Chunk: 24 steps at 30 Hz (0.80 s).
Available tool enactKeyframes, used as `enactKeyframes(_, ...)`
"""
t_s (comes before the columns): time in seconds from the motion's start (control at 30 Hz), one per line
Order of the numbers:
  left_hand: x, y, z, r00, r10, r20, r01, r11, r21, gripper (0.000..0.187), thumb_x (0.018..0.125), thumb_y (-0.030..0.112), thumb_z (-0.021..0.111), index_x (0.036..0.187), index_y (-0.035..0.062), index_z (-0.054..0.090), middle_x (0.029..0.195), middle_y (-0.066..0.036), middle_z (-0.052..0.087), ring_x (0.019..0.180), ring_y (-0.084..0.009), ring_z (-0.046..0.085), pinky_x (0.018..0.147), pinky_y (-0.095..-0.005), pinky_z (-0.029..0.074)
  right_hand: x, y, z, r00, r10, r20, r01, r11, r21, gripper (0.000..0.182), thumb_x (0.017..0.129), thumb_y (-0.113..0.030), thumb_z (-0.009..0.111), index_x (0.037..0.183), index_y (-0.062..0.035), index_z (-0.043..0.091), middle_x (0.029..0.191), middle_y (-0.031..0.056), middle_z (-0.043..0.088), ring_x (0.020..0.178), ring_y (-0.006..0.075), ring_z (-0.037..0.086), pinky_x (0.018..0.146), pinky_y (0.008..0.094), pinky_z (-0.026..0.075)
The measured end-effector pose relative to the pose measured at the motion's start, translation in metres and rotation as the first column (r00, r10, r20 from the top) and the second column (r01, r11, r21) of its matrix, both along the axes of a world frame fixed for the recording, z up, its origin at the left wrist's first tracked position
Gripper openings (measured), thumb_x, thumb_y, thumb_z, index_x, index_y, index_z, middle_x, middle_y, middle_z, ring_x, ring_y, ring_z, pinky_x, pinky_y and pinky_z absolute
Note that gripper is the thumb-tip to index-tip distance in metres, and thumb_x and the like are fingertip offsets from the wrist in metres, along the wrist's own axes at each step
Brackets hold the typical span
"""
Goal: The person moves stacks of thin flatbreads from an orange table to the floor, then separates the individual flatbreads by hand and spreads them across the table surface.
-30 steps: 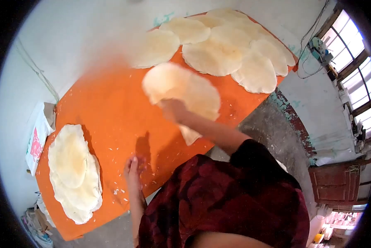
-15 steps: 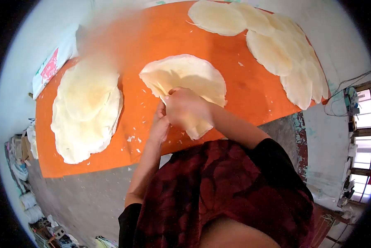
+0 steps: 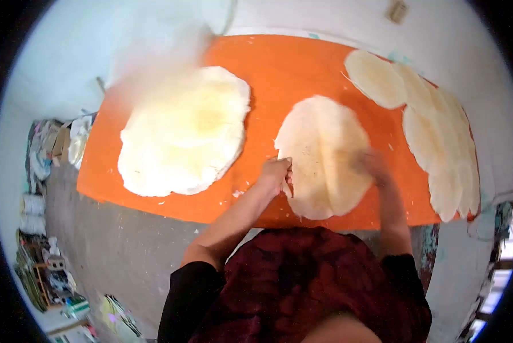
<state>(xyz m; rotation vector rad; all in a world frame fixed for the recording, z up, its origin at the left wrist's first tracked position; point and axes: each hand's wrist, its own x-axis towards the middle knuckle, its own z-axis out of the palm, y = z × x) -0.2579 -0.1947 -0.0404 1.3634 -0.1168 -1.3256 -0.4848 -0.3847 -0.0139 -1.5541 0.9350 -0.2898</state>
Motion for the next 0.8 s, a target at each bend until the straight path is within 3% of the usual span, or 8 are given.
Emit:
enactKeyframes(0.07, 0.038, -0.008, 0.011, 0.968, -0.165, 0.188, 0.151, 0.985, 0.087, 0.018, 0.085, 0.013, 0.049, 0.099, 0.0029, 0.054, 0.072, -0.005, 0.054, 0.064, -0.0166, 0.053, 0.059, -0.0296, 0.046, -0.058, -0.050, 0.006, 0.865, -0.061, -0.498, -0.228, 0.837, -0.498, 0.019, 0.079, -0.017, 0.052, 0.083, -0.0011, 0.062, 0.078, 0.0038, 0.060, 0.069, 0.0137, 0.056, 0.062, 0.0289, 0.047)
enactKeyframes(0.1, 0.058, -0.008, 0.017, 0.922, -0.234, 0.308, 0.223, 0.972, 0.070, 0.020, 0.085, 0.012, 0.048, 0.102, 0.0029, 0.053, 0.072, -0.005, 0.054, 0.064, -0.0159, 0.054, 0.061, -0.0295, 0.046, -0.083, -0.059, 0.003, 0.959, -0.225, -0.171, 0.178, 0.952, -0.250, 0.017, 0.080, -0.017, 0.052, 0.083, -0.0027, 0.060, 0.074, 0.0024, 0.058, 0.065, 0.0133, 0.054, 0.058, 0.0291, 0.046)
enactKeyframes(0.13, 0.079, -0.011, 0.020, 0.709, -0.434, 0.556, 0.415, 0.894, 0.168, 0.022, 0.084, 0.012, 0.048, 0.104, 0.0028, 0.052, 0.074, -0.004, 0.055, 0.065, -0.0151, 0.054, 0.063, -0.0293, 0.046, -0.108, -0.067, 0.000, 0.849, -0.504, 0.162, 0.495, 0.864, 0.092, 0.014, 0.081, -0.017, 0.052, 0.083, -0.0044, 0.057, 0.070, 0.0009, 0.056, 0.061, 0.0129, 0.052, 0.054, 0.0293, 0.044)
enactKeyframes(0.2, 0.122, -0.019, 0.022, -0.204, -0.580, 0.788, 0.529, 0.612, 0.588, 0.026, 0.084, 0.010, 0.047, 0.109, 0.0025, 0.048, 0.081, -0.002, 0.057, 0.068, -0.0133, 0.055, 0.068, -0.0288, 0.046, -0.157, -0.082, 0.009, 0.781, -0.609, -0.139, 0.547, 0.774, -0.321, 0.011, 0.080, -0.017, 0.051, 0.079, -0.0058, 0.051, 0.064, -0.0006, 0.050, 0.056, 0.0112, 0.046, 0.048, 0.0280, 0.040)
enactKeyframes(0.33, 0.166, -0.023, 0.094, 0.831, -0.193, 0.522, 0.195, 0.979, 0.051, 0.026, 0.082, 0.015, 0.053, 0.101, -0.0037, 0.051, 0.078, -0.005, 0.057, 0.063, -0.0159, 0.054, 0.055, -0.0291, 0.045, -0.187, -0.083, 0.017, 0.764, -0.642, 0.064, 0.638, 0.735, -0.230, 0.012, 0.080, -0.013, 0.050, 0.073, -0.0062, 0.044, 0.061, 0.0003, 0.044, 0.054, 0.0099, 0.041, 0.045, 0.0264, 0.035)
enactKeyframes(0.47, 0.234, 0.008, 0.140, 0.871, -0.036, 0.490, 0.150, 0.969, -0.196, 0.030, 0.084, 0.018, 0.051, 0.104, -0.0046, 0.049, 0.084, -0.010, 0.058, 0.066, -0.0203, 0.056, 0.056, -0.0312, 0.046, -0.141, -0.053, 0.040, 0.736, -0.676, -0.039, 0.628, 0.703, -0.335, 0.011, 0.080, -0.007, 0.049, 0.072, -0.0057, 0.042, 0.062, 0.0004, 0.043, 0.055, 0.0098, 0.041, 0.049, 0.0239, 0.036)
enactKeyframes(0.6, 0.326, 0.078, 0.117, 0.979, 0.200, 0.022, -0.164, 0.857, -0.489, 0.031, 0.089, 0.012, 0.039, 0.116, -0.0017, 0.039, 0.109, -0.015, 0.052, 0.094, -0.0295, 0.056, 0.069, -0.0383, 0.048, -0.150, -0.081, -0.003, 0.790, -0.604, 0.105, 0.612, 0.763, -0.210, 0.006, 0.080, -0.005, 0.047, 0.076, -0.0045, 0.044, 0.069, 0.0011, 0.048, 0.059, 0.0104, 0.044, 0.052, 0.0241, 0.038)
enactKeyframes(0.8, 0.356, 0.149, -0.028, 0.612, 0.716, -0.336, -0.791, 0.557, -0.254, 0.011, 0.089, 0.016, 0.038, 0.091, 0.0074, 0.045, 0.075, -0.007, 0.046, 0.061, -0.0235, 0.045, 0.056, -0.0435, 0.044, -0.061, -0.052, 0.053, 0.881, -0.470, 0.062, 0.467, 0.837, -0.285, 0.007, 0.079, -0.002, 0.044, 0.084, -0.0040, 0.049, 0.072, 0.0005, 0.052, 0.061, 0.0095, 0.046, 0.054, 0.0230, 0.038)
